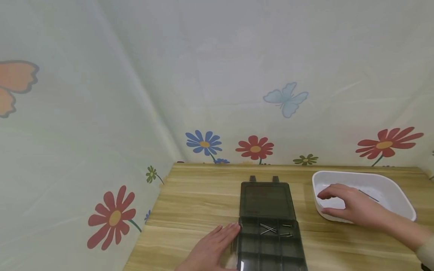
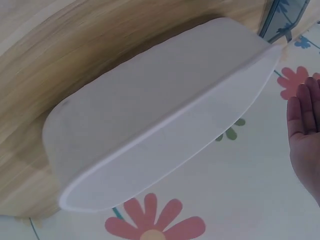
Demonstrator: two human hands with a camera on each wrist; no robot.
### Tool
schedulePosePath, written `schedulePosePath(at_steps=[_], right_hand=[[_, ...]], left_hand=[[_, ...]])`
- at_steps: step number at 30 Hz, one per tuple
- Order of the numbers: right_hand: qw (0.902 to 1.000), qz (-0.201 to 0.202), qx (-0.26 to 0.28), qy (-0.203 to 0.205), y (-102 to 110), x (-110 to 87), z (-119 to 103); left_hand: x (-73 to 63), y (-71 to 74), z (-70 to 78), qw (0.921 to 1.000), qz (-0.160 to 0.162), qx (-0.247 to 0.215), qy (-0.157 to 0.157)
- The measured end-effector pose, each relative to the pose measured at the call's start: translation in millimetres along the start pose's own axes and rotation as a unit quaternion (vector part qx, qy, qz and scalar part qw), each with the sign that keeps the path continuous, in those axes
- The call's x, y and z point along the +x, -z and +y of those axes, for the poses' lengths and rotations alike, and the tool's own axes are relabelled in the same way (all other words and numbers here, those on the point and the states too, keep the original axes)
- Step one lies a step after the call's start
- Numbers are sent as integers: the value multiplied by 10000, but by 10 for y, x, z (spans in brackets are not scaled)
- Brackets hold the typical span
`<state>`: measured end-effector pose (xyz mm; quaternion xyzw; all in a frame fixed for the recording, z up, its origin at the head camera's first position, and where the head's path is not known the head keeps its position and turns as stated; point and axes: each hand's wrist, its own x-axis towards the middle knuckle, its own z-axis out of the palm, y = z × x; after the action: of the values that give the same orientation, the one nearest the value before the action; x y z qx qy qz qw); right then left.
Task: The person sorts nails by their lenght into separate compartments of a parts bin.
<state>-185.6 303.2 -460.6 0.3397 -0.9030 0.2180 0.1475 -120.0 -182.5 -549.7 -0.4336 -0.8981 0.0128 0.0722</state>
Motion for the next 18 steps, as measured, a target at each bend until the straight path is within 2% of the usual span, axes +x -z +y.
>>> schedulePosePath(at_steps=[10,18], right_hand=[[9991,82,-266,-309,140,-175,231],[9969,469,-623,-70,232,-316,491]], left_hand=[[5,11,-14,9999,31,111,-71],[14,20,-15,10000,-25,-31,-66]])
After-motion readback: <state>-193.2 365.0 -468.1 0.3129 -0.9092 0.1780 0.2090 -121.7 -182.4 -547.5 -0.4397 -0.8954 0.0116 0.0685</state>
